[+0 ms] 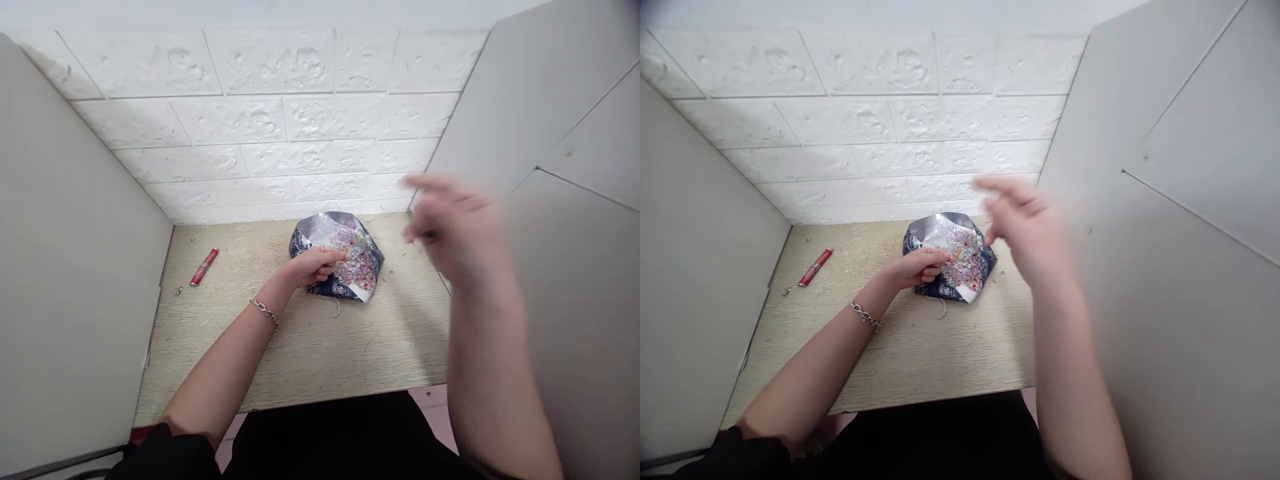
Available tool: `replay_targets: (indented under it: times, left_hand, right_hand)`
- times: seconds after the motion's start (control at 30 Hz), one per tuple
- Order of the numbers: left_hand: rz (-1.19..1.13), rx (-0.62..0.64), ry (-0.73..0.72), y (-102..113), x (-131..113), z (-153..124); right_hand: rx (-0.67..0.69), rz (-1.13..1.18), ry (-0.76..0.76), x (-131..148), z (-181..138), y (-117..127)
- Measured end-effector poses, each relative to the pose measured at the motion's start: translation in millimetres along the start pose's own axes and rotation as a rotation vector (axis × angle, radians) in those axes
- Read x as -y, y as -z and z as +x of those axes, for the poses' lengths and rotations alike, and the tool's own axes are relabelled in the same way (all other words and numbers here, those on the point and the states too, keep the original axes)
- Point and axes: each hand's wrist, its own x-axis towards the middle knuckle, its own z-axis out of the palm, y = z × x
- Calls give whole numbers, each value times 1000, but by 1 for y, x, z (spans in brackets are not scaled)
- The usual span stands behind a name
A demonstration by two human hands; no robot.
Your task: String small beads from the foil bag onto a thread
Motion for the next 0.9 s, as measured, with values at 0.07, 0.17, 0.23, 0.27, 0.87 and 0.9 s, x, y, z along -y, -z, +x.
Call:
replay_targets:
  times: [0.07,0.17,0.23,0.27,0.87,0.9]
  left_hand:
    - [-28,7,-15,1,-1,-1]
    - [-45,7,-12,2,-3,-1]
    - [-38,8,3,2,-3,-1]
    - [-34,7,8,2,-3,-1]
    - [-82,31,101,4,-2,-2]
    - [-92,28,95,4,-3,-2]
  right_hand:
    - [144,-121,-4,-10,0,-18]
    - [262,-279,44,-33,1,-46]
    - [253,-302,80,-44,1,-57]
    - [243,-314,97,-48,1,-60]
    - [247,-149,-35,-61,0,-61]
    - [234,-121,-46,-61,0,-60]
